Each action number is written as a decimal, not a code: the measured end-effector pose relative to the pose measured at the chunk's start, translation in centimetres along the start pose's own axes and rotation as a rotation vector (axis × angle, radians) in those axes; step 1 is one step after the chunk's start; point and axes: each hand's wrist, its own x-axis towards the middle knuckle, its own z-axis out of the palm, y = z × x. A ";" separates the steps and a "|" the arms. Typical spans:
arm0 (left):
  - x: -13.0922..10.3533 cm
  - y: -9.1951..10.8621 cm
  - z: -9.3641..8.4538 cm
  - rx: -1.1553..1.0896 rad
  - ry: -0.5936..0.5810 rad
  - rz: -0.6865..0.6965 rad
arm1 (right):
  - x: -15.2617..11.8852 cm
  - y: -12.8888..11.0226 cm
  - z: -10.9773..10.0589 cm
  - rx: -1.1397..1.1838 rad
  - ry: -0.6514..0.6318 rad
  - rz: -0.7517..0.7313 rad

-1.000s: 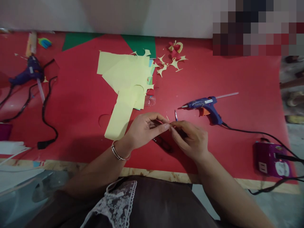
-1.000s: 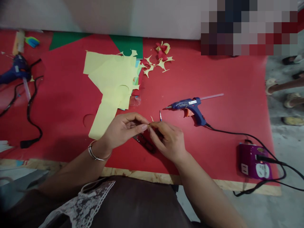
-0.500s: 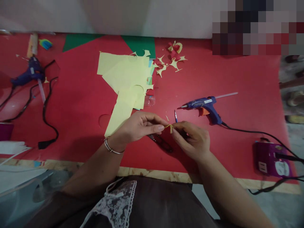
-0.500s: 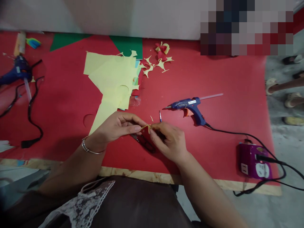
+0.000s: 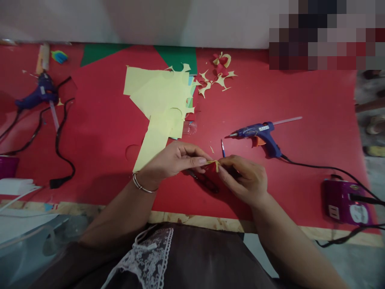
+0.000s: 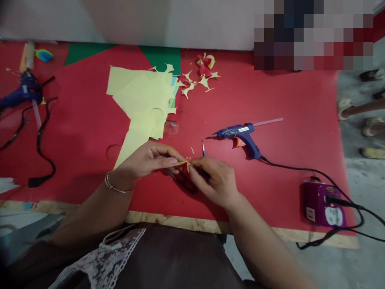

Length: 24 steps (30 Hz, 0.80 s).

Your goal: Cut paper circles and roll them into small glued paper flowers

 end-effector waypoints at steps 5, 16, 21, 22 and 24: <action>0.0 -0.3 0.0 -0.042 -0.025 -0.005 | 0.1 0.1 -0.1 -0.019 -0.012 -0.073; -0.2 0.1 0.0 -0.020 -0.052 0.029 | -0.2 0.4 0.2 0.028 -0.058 -0.078; -0.3 0.0 0.0 0.045 -0.039 0.066 | -0.2 0.5 0.2 0.018 -0.084 -0.091; -0.3 -0.1 0.0 0.065 -0.040 0.073 | -0.2 0.6 0.2 0.020 -0.085 -0.093; -0.3 -0.3 0.1 0.112 -0.036 0.092 | -0.1 0.6 0.3 0.022 -0.085 -0.103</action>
